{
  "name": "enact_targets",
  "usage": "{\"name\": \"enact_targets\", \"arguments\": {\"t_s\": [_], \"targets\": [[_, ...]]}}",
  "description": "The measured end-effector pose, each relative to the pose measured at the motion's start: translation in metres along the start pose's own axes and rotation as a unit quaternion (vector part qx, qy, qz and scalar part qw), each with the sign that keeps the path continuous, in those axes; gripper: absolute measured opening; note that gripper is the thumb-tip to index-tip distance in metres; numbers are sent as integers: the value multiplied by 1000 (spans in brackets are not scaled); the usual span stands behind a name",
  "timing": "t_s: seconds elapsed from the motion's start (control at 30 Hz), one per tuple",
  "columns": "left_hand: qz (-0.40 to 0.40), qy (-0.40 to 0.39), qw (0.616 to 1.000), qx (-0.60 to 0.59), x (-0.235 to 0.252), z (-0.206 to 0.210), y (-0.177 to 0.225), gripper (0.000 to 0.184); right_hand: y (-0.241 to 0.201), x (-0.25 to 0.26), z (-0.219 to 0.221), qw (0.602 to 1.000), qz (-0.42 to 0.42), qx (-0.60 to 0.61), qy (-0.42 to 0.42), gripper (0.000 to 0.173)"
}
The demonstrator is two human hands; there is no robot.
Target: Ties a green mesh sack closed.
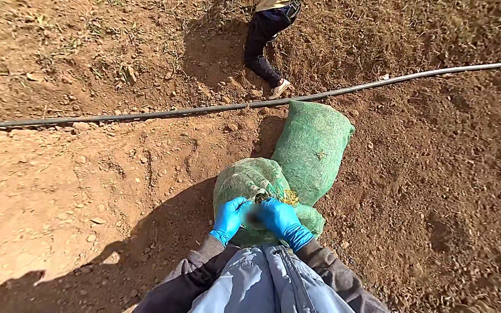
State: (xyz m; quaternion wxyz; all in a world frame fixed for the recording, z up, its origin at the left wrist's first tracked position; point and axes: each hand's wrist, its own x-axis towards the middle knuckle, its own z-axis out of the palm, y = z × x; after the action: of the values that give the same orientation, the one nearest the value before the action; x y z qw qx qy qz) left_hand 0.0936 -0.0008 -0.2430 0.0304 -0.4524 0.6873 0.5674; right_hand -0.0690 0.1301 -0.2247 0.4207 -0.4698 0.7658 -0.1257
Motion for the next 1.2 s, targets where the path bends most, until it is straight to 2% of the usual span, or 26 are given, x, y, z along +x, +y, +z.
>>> {"name": "enact_targets", "arguments": {"t_s": [0.13,0.2,0.27,0.4,0.5,0.63,0.77,0.83,0.9,0.97,1.03,1.1,1.13,1.2], "targets": [[-27,103,994,-27,4,-2,-4,23,46,-24,-21,983,-101,153,17,36],[-27,94,995,-21,6,0,-4,25,68,-35,-29,964,-107,243,28,33],[-21,69,997,-3,4,5,2,27,81,-40,-32,951,-78,298,20,40],[-17,37,999,-8,4,7,9,23,75,-41,-39,980,-48,191,2,52],[-10,10,1000,-26,7,5,6,21,59,-43,-45,967,-72,241,30,48],[51,-10,997,-59,5,8,6,19,50,-39,-43,921,-80,372,78,44],[120,39,992,-26,10,9,5,15,46,-37,-48,947,-19,305,100,48],[148,37,988,-19,15,10,5,15,49,-38,-49,947,-12,300,110,48],[166,3,986,-29,18,10,6,18,56,-38,-48,924,-8,360,127,46],[161,-33,985,-53,19,13,7,22,62,-35,-44,877,8,454,156,42],[139,-44,984,-100,18,15,9,20,68,-33,-40,806,59,549,212,38],[102,-15,983,-150,16,11,9,14,79,-33,-44,732,133,607,277,32],[86,2,983,-161,16,7,8,13,88,-32,-44,710,162,617,298,31],[60,27,984,-163,17,-4,3,12,99,-28,-41,708,178,616,297,35]]}}
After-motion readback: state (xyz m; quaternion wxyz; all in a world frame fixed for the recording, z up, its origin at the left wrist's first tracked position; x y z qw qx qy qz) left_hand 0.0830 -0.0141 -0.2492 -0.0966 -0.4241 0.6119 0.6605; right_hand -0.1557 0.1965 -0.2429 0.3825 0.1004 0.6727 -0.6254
